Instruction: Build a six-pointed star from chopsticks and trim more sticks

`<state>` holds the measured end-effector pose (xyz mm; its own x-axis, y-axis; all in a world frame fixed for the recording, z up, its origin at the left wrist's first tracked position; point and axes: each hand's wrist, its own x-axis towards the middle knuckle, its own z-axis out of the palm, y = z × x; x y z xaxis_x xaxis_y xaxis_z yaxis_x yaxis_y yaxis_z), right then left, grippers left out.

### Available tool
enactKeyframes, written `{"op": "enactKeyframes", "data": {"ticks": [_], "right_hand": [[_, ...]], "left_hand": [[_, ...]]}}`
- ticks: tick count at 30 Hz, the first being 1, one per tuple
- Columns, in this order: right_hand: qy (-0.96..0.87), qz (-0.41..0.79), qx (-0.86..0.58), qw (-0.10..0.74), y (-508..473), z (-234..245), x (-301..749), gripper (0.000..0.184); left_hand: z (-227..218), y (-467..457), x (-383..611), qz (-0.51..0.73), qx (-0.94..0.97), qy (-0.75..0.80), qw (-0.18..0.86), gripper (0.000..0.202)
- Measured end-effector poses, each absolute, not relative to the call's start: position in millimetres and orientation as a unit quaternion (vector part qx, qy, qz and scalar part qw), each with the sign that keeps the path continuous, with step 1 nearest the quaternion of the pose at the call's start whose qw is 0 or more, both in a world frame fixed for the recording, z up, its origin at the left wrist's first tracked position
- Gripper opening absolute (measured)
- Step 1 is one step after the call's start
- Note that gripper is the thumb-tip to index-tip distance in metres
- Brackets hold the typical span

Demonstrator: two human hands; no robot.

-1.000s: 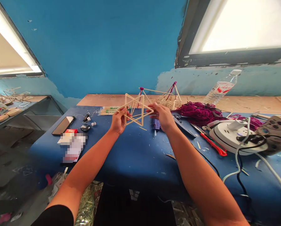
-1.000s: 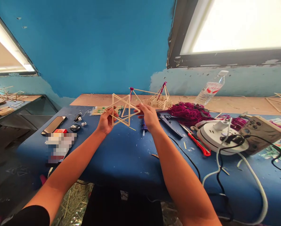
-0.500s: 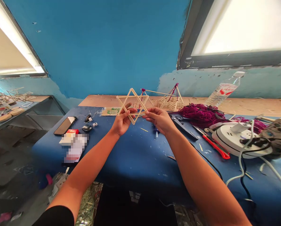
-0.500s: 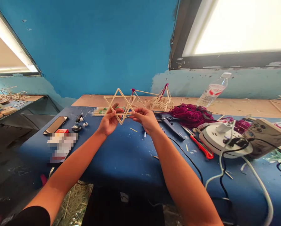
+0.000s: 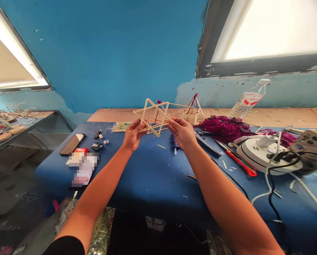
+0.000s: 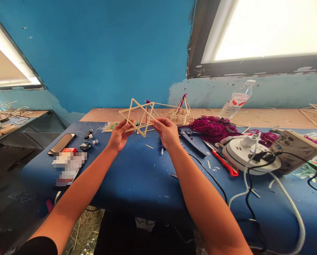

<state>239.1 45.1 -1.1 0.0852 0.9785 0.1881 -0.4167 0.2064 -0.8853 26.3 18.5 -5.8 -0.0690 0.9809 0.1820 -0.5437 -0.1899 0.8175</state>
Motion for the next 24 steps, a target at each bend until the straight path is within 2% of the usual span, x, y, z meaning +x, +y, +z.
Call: {"op": "enactKeyframes", "data": {"ticks": [6, 11, 16, 24], "right_hand": [[-0.416, 0.543, -0.324, 0.654, 41.3, 3.0, 238.4, 0.046], [-0.464, 0.552, -0.326, 0.611, 34.0, 8.0, 238.7, 0.062], [-0.552, 0.526, -0.352, 0.543, 27.5, 3.6, 229.4, 0.048], [-0.53, 0.511, -0.385, 0.556, 28.6, -0.6, 224.4, 0.046]], "left_hand": [[-5.1, 19.6, 24.9, 0.674, 0.364, 0.296, 0.571, 0.036], [-4.2, 20.0, 24.1, 0.672, 0.362, 0.289, 0.578, 0.032], [-4.8, 17.1, 26.4, 0.658, 0.372, 0.294, 0.585, 0.041], [-8.5, 20.4, 26.0, 0.646, 0.377, 0.334, 0.573, 0.048]]}}
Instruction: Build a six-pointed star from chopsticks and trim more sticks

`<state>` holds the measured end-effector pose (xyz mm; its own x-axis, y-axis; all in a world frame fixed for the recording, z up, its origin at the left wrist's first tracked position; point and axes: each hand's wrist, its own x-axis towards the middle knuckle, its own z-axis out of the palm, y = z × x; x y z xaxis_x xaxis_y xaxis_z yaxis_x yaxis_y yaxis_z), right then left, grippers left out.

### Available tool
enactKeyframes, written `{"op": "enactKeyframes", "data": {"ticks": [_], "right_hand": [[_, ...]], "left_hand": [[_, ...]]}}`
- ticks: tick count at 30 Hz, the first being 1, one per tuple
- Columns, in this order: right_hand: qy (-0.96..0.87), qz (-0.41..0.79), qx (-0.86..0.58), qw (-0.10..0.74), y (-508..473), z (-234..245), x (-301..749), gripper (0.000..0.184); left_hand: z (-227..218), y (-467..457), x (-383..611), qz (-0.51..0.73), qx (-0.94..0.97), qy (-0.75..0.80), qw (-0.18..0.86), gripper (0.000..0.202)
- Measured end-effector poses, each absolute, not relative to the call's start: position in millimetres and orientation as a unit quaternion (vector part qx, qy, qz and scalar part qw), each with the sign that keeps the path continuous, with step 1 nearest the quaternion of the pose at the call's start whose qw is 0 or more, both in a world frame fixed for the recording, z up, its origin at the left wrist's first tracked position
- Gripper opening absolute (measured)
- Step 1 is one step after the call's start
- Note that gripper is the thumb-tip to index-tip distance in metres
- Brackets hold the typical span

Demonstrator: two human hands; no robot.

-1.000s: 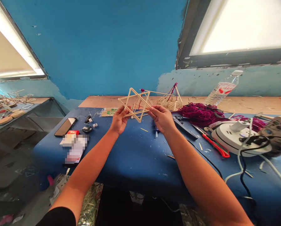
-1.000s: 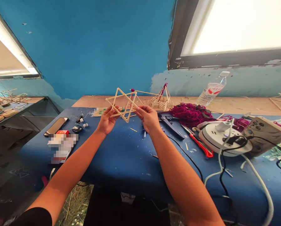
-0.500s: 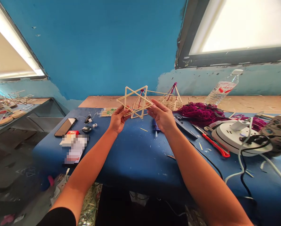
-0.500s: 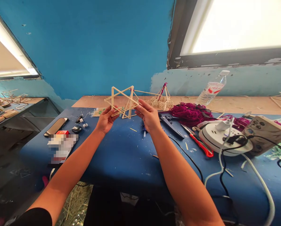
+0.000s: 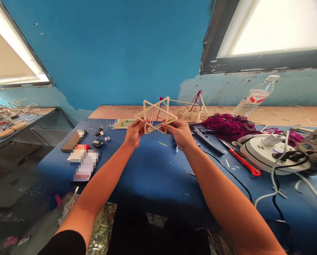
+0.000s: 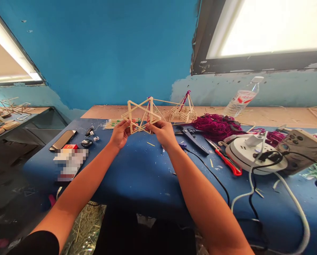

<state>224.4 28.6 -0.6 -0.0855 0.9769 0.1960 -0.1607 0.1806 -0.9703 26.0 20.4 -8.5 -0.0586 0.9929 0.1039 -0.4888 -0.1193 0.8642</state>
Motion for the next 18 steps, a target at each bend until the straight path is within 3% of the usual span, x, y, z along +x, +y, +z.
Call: {"op": "enactKeyframes", "data": {"ticks": [11, 15, 18], "right_hand": [[-0.543, 0.525, -0.395, 0.524, 16.7, 7.4, 221.7, 0.049], [-0.541, 0.531, -0.403, 0.513, 20.3, 11.7, 232.4, 0.076], [-0.51, 0.484, -0.427, 0.569, 28.3, 15.0, 246.2, 0.097]], "left_hand": [[-2.9, 18.8, 22.6, 0.639, 0.415, 0.396, 0.512, 0.05], [2.0, 25.4, 6.8, 0.598, 0.436, 0.454, 0.495, 0.033], [8.5, 27.7, -7.5, 0.534, 0.471, 0.509, 0.484, 0.02]]}}
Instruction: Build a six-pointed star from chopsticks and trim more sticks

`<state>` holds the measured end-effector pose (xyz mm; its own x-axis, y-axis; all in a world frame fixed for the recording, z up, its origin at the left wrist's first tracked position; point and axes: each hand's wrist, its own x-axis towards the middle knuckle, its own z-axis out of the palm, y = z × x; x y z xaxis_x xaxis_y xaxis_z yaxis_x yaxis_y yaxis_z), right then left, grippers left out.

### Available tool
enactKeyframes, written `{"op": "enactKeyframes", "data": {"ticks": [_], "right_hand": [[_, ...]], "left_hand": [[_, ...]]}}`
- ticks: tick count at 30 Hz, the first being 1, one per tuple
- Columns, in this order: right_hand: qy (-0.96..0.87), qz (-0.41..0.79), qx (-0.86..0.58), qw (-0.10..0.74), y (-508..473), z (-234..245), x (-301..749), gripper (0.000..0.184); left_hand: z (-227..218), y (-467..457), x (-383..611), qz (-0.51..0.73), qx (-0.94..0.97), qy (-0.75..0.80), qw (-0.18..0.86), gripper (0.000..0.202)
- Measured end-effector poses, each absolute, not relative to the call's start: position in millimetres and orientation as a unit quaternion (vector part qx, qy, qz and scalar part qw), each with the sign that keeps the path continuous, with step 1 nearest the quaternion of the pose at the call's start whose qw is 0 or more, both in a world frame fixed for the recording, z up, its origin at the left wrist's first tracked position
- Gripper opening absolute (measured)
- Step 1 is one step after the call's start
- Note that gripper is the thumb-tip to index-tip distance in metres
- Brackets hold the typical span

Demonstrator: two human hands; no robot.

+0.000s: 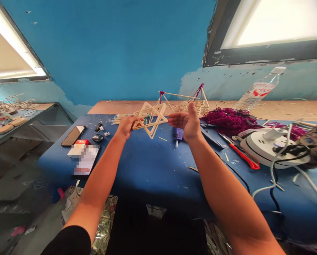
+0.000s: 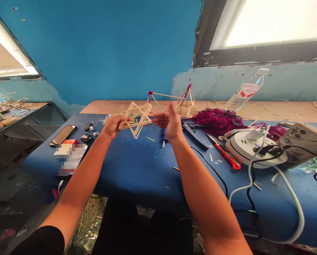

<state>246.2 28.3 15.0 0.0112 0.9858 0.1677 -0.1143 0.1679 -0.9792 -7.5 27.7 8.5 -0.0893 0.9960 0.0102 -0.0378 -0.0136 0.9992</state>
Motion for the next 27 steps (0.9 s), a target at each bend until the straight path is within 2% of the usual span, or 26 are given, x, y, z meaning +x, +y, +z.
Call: {"op": "enactKeyframes", "data": {"ticks": [2, 4, 6, 10, 13, 16, 19, 22, 27], "right_hand": [[-0.493, 0.431, -0.448, 0.609, 33.2, 16.9, 253.7, 0.092], [-0.482, 0.39, -0.466, 0.63, 36.2, 18.4, 257.6, 0.079], [-0.483, 0.371, -0.476, 0.635, 37.1, 19.2, 257.7, 0.066], [-0.49, 0.365, -0.479, 0.63, 36.6, 18.0, 253.3, 0.049], [-0.499, 0.355, -0.48, 0.629, 36.9, 16.6, 251.6, 0.041], [-0.505, 0.349, -0.482, 0.625, 37.6, 16.2, 252.4, 0.036], [-0.506, 0.349, -0.48, 0.625, 38.2, 16.1, 253.9, 0.036], [-0.515, 0.343, -0.48, 0.622, 38.6, 15.1, 255.0, 0.036], [-0.533, 0.345, -0.465, 0.617, 39.0, 12.6, 254.7, 0.038]], "left_hand": [[12.1, 26.9, -16.1, 0.47, 0.505, 0.547, 0.474, 0.018], [13.5, 25.5, -23.7, 0.402, 0.538, 0.593, 0.443, 0.018], [12.4, 24.9, -30.6, 0.35, 0.559, 0.653, 0.372, 0.02], [7.5, 29.0, -41.7, 0.316, 0.554, 0.752, 0.167, 0.022], [7.7, 37.5, -46.2, 0.297, 0.584, 0.749, 0.101, 0.032], [11.9, 50.4, -47.8, 0.262, 0.637, 0.717, 0.106, 0.03], [15.7, 62.6, -47.8, 0.218, 0.666, 0.702, 0.127, 0.008], [15.6, 67.0, -46.2, 0.183, 0.684, 0.688, 0.156, 0.03], [12.4, 59.2, -41.6, 0.182, 0.71, 0.649, 0.203, 0.024]]}}
